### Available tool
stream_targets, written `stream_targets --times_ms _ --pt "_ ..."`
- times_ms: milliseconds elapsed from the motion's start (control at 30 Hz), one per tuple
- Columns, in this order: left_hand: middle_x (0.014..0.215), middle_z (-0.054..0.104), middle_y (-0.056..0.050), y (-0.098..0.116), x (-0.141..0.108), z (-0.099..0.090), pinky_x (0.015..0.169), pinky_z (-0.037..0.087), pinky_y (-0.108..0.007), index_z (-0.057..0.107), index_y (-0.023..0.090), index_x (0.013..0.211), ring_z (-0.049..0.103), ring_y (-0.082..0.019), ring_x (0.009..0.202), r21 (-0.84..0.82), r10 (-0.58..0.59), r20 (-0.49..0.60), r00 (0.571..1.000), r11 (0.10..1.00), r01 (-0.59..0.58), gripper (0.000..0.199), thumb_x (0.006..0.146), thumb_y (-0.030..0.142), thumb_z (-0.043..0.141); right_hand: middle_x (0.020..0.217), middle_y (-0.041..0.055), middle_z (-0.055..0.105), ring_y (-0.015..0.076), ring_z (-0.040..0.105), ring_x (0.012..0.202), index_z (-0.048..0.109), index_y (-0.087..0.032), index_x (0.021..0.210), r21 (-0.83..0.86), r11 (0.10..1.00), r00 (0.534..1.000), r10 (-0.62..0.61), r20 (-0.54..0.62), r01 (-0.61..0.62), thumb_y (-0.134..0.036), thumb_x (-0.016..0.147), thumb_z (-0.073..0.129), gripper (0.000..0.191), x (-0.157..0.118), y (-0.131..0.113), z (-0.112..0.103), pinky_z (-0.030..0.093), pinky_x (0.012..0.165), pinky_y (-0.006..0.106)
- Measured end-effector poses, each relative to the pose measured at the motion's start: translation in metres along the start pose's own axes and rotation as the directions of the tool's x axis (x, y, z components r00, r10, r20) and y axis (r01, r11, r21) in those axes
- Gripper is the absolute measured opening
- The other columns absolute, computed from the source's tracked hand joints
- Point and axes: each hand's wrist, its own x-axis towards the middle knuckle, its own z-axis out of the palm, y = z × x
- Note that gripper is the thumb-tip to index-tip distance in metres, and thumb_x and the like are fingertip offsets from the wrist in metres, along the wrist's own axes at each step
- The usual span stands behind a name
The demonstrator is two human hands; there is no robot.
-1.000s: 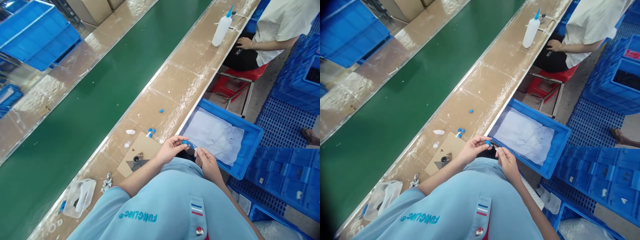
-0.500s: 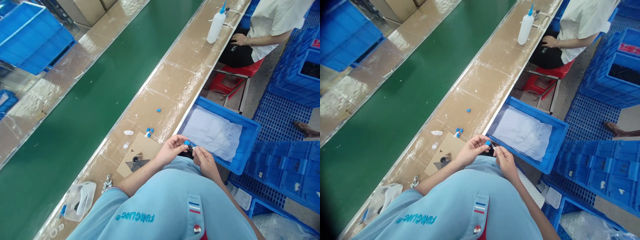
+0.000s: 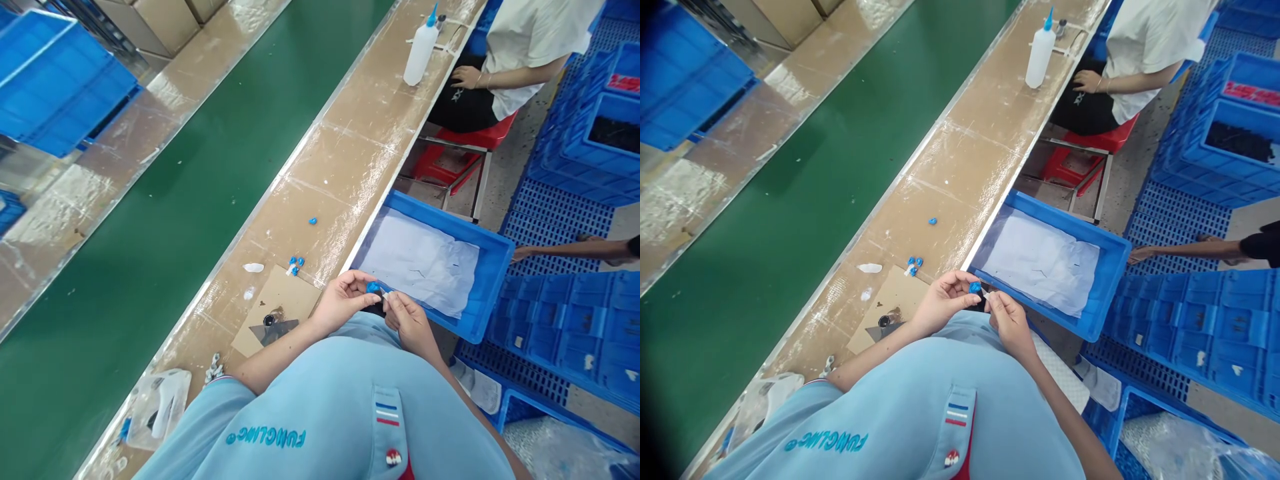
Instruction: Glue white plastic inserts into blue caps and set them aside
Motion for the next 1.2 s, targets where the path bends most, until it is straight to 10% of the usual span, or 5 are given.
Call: stream_targets --times_ms 1200 --pt "0.077 0.071 -0.001 -0.006 -0.006 0.006 0.076 0.053 -0.028 0.065 0.015 0.076 0.065 -0.012 0.074 0.023 -0.005 -0.052 0.999 1.000 0.006 0.032 0.055 0.027 0.085 0.040 -0.0129 0.024 0.0032 0.015 0.033 0.041 -0.021 0.060 0.200 0.952 0.970 0.209 0.125 -0.231 -0.063 0.070 0.064 0.049 -0.007 -0.008 0.010 0.018 0.033 0.018"
